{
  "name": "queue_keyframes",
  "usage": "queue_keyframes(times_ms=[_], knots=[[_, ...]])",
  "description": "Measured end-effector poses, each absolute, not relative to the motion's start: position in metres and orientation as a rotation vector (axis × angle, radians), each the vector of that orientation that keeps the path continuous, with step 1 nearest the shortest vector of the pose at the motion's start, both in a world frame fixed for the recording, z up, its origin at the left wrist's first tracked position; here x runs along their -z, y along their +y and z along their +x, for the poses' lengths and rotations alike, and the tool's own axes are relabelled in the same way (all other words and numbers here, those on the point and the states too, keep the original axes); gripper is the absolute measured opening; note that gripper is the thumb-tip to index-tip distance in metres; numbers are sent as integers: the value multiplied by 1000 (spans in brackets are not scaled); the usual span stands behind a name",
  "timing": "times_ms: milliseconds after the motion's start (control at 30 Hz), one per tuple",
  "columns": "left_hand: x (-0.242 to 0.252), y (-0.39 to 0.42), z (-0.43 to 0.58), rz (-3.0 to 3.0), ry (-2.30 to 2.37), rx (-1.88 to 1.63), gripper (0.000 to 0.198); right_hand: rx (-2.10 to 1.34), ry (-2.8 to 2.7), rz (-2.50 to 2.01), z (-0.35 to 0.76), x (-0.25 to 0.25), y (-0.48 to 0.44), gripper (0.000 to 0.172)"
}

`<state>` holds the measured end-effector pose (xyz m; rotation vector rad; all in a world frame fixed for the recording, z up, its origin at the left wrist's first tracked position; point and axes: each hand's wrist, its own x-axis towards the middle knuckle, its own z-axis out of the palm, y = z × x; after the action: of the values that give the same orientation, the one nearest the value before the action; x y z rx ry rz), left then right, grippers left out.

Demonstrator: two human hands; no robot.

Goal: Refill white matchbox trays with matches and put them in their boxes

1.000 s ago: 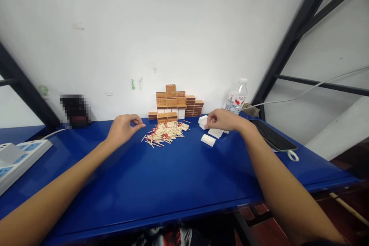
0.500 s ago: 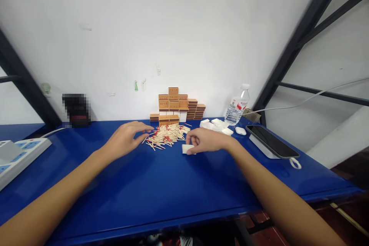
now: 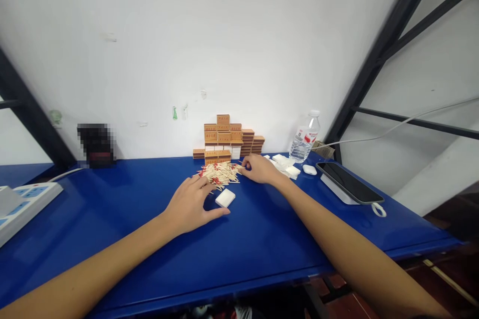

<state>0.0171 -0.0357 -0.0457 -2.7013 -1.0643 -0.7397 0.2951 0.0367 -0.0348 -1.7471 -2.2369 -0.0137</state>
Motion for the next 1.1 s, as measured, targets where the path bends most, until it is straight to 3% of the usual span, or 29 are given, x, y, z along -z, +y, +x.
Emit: queue_keyframes(times_ms=[333, 800, 1100], knots=[[46, -35, 23, -2773, -1076, 734, 28, 43, -2242, -1790, 294, 32, 46, 26], [31, -34, 2, -3005, -1008, 650, 26, -133, -2353, -1674, 301, 33, 60, 10], [30, -33, 0, -3003, -962, 633, 23, -291, -2326, -1652, 303, 38, 64, 17]])
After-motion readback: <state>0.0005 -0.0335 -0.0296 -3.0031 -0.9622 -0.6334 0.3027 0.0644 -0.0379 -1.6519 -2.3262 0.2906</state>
